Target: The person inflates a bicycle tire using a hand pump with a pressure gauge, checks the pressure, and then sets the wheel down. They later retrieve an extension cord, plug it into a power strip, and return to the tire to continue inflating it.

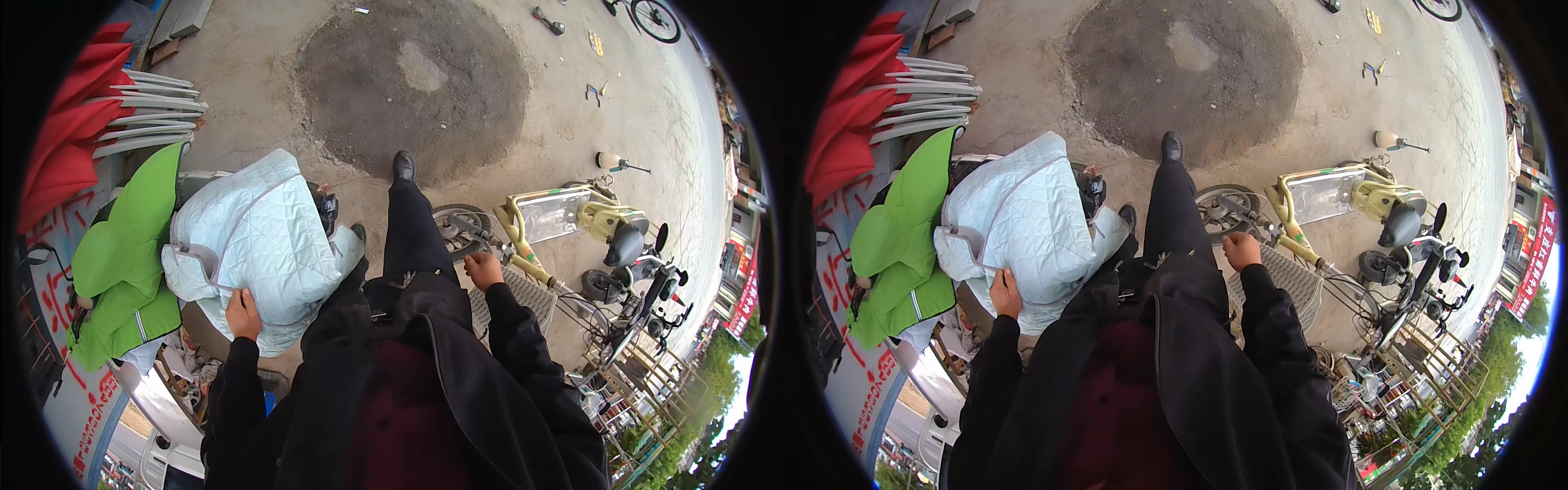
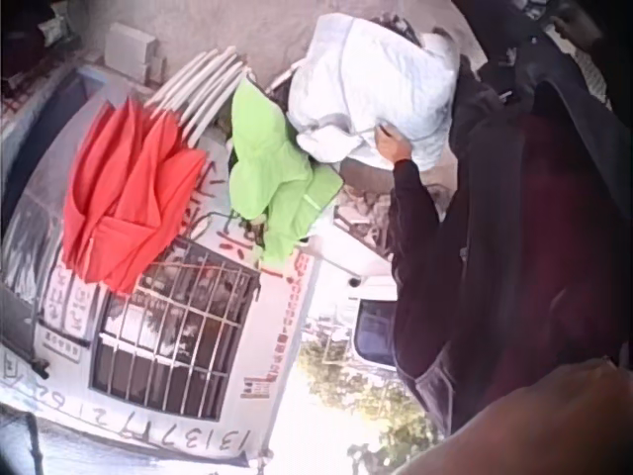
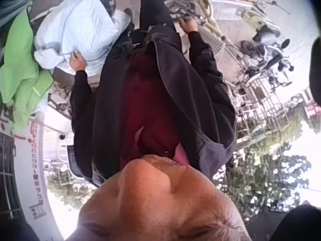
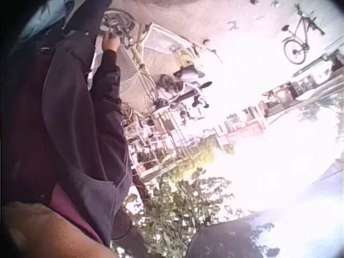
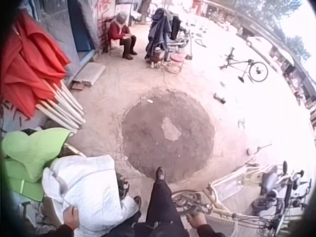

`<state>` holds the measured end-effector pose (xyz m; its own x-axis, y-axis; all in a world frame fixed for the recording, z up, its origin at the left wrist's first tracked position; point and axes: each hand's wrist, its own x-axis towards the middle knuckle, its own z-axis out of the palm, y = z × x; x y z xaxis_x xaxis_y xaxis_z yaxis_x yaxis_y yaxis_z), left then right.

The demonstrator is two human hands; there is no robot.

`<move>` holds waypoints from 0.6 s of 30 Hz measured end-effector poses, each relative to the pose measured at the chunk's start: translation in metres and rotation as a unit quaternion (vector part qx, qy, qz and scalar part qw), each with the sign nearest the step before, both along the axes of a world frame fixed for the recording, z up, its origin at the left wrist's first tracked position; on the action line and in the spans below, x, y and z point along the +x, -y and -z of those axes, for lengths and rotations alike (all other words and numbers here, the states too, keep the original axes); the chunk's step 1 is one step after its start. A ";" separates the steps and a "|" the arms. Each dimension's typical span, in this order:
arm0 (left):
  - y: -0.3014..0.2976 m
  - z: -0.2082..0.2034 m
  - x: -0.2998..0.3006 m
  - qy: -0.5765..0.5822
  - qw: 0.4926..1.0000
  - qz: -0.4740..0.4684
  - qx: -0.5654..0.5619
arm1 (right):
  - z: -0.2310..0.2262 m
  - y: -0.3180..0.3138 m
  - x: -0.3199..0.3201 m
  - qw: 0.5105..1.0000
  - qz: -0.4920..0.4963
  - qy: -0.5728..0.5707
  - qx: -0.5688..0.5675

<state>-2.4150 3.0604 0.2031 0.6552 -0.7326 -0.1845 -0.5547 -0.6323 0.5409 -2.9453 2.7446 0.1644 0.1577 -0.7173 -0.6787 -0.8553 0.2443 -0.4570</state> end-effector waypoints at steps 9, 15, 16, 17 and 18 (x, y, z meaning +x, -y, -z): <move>0.039 -0.041 -0.036 0.073 0.915 -0.096 0.386 | 0.018 0.273 0.027 0.997 -0.079 -0.006 -0.021; 0.099 -0.058 -0.064 0.038 0.870 -0.321 0.372 | 0.009 0.437 0.028 0.998 -0.048 0.050 -0.009; 0.111 -0.060 -0.071 0.063 0.864 -0.374 0.330 | 0.020 0.463 0.033 0.997 -0.080 0.018 -0.001; 0.124 -0.062 -0.080 0.106 0.882 -0.377 0.263 | 0.034 0.486 0.038 0.993 -0.120 -0.017 -0.009; 0.140 -0.064 -0.088 0.148 0.890 -0.380 0.207 | 0.051 0.507 0.047 0.994 -0.105 -0.020 0.016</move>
